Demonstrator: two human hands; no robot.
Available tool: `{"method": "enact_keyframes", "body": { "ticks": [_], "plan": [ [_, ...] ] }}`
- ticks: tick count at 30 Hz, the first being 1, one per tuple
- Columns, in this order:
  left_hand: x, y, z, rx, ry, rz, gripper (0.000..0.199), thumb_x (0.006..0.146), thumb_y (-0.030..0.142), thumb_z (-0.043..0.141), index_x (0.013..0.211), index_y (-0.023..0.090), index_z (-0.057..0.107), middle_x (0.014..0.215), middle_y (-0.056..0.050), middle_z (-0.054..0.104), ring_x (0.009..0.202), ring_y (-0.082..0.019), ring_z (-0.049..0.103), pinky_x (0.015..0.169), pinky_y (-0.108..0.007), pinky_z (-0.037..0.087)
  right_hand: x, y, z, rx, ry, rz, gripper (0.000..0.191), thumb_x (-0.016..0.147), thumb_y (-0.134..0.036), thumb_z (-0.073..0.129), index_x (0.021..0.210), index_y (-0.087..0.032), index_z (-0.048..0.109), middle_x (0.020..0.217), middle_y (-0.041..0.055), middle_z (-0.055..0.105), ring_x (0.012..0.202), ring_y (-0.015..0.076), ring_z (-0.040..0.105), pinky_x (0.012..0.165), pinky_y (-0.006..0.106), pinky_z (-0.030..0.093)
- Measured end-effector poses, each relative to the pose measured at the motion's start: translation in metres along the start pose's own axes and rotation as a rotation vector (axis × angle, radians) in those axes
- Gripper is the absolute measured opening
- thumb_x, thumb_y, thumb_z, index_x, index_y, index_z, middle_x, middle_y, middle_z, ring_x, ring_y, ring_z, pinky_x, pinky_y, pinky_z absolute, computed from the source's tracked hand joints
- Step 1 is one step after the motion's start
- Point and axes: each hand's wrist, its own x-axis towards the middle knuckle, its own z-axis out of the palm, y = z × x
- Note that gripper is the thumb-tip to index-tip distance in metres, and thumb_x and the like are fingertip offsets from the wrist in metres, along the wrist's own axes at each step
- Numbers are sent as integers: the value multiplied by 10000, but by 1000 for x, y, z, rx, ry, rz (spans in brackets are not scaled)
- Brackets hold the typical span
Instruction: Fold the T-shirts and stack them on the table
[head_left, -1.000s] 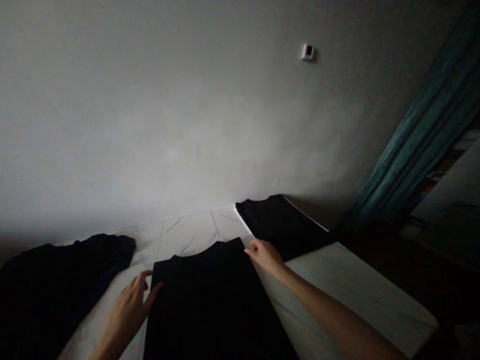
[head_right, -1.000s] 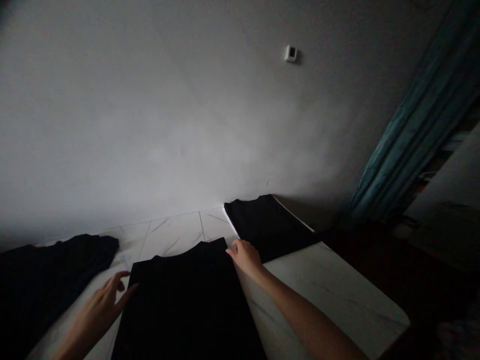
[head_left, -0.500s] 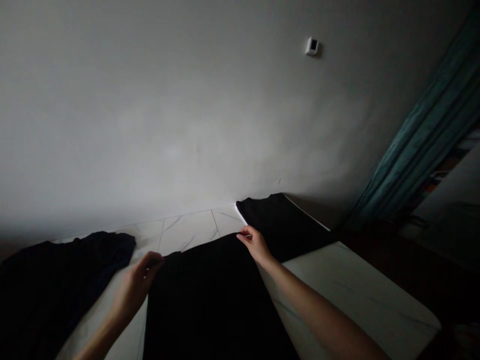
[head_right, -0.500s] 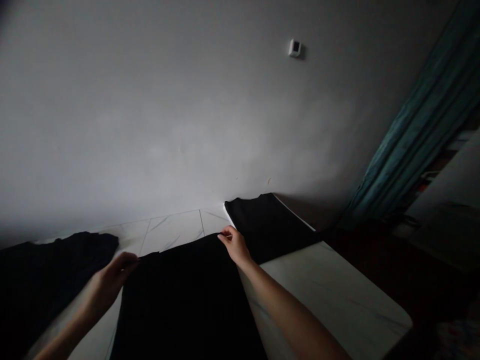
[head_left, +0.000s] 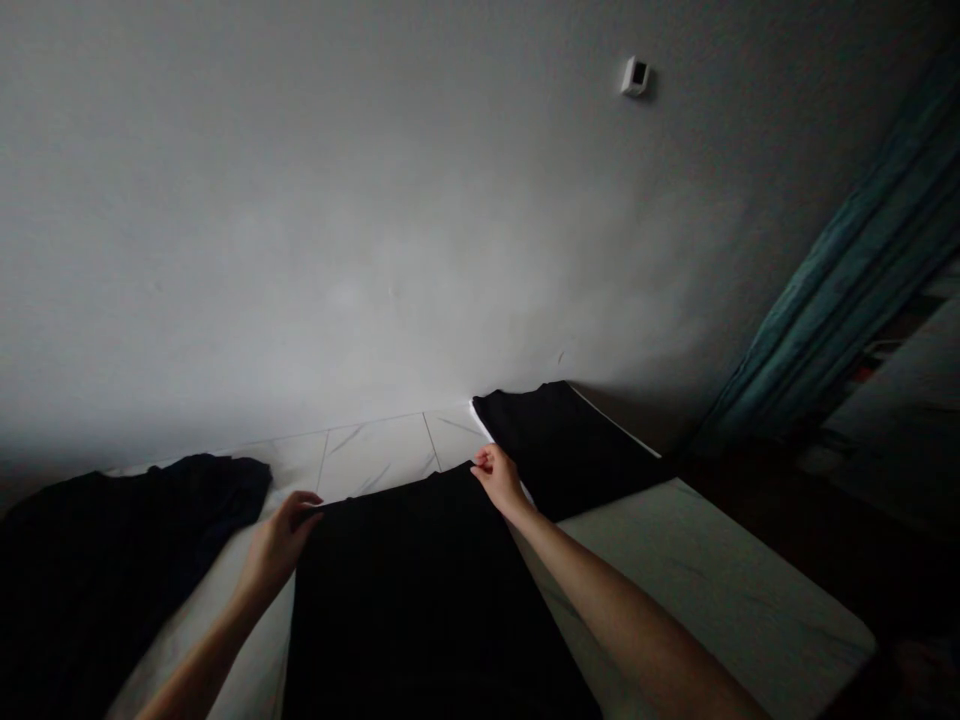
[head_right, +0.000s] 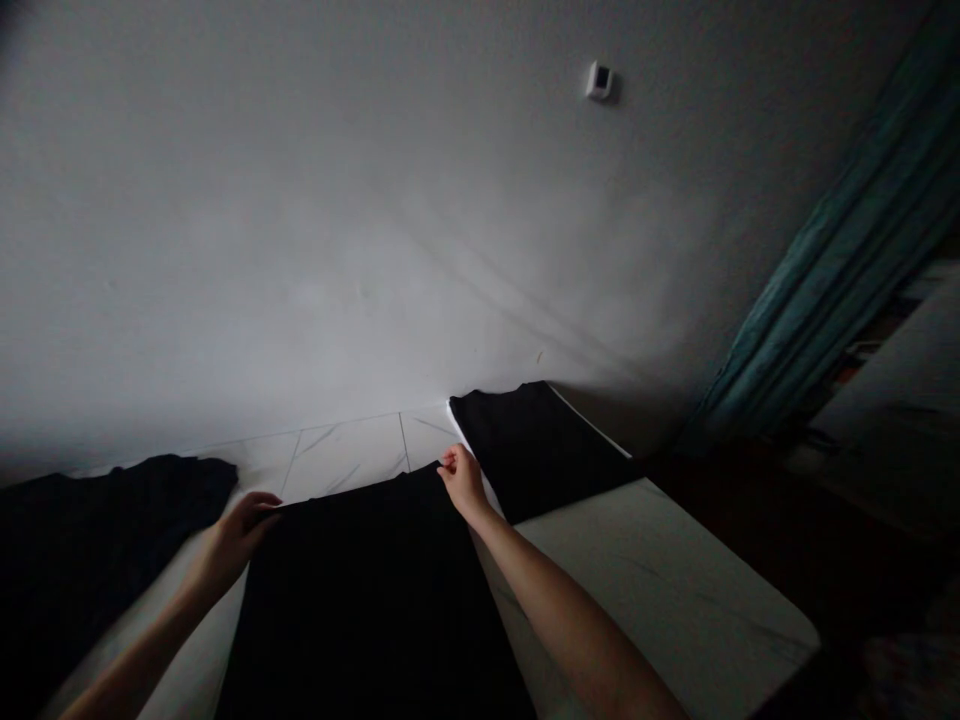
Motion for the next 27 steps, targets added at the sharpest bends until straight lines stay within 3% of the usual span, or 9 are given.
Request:
{"method": "enact_keyframes", "body": {
  "ticks": [2, 4, 7, 10, 13, 16, 18, 22, 27],
  "plan": [
    [-6, 7, 1, 175, 32, 52, 255, 774, 361, 512, 939, 209, 633, 935, -82, 707, 815, -238, 670, 765, -351, 524, -6, -5, 0, -57, 4, -4, 201, 730, -64, 596, 882, -186, 545, 945, 87, 640, 913, 228, 628, 873, 391, 506],
    [-20, 18, 9, 393, 137, 138, 274, 826, 284, 474, 1001, 205, 670, 1083, -118, 676, 995, -285, 635, 867, -423, 506, -17, -12, 2, -135, 15, -34, 224, 757, -52, 571, 949, -167, 583, 1069, 139, 630, 1047, 270, 592, 954, 445, 463],
    [-47, 32, 34, 554, 233, 330, 370, 917, 260, 415, 1218, 218, 627, 1340, -124, 587, 1228, -309, 526, 984, -480, 459, -35, -22, 9, -342, -53, -210, 342, 888, -140, 498, 1222, -148, 573, 1355, 183, 529, 1287, 292, 465, 1087, 478, 357],
    [-61, 35, 61, 584, 126, 479, 463, 936, 338, 440, 1380, 237, 527, 1493, -114, 474, 1382, -325, 403, 1097, -530, 369, -45, -28, 14, -508, -267, -327, 533, 969, -363, 466, 1450, -137, 422, 1568, 171, 310, 1453, 305, 259, 1171, 503, 232],
    [-60, 31, 72, 628, -44, 461, 506, 938, 416, 436, 1426, 289, 480, 1544, -92, 407, 1431, -363, 324, 1104, -593, 335, -45, -33, 11, -548, -446, -295, 630, 986, -469, 427, 1514, -138, 334, 1605, 164, 191, 1481, 304, 177, 1189, 506, 184],
    [-70, 35, 69, 643, -103, 430, 500, 962, 412, 391, 1437, 275, 467, 1551, -113, 384, 1432, -383, 312, 1097, -631, 315, -58, -43, 2, -579, -404, -240, 638, 980, -460, 456, 1510, -123, 346, 1593, 184, 200, 1480, 339, 143, 1188, 546, 138],
    [-92, 44, 67, 633, -102, 463, 518, 975, 418, 367, 1476, 292, 392, 1563, -108, 361, 1431, -386, 314, 1086, -655, 310, -81, -50, -5, -557, -389, -267, 689, 960, -499, 484, 1519, -128, 327, 1592, 184, 198, 1478, 362, 136, 1180, 576, 129],
    [-151, 57, 67, 590, -169, 713, 637, 952, 520, 402, 1531, 362, 189, 1582, -67, 331, 1421, -360, 344, 1087, -653, 316, -138, -59, -23, -442, -574, -427, 693, 948, -579, 462, 1534, -251, 292, 1608, 102, 197, 1481, 306, 175, 1189, 574, 106],
    [-193, 47, 65, 582, -133, 779, 707, 919, 544, 447, 1541, 342, 180, 1577, -73, 340, 1417, -362, 350, 1131, -623, 268, -181, -71, -51, -410, -560, -296, 694, 959, -561, 449, 1527, -184, 316, 1600, 146, 193, 1481, 326, 159, 1192, 570, 109]
  ]
}}
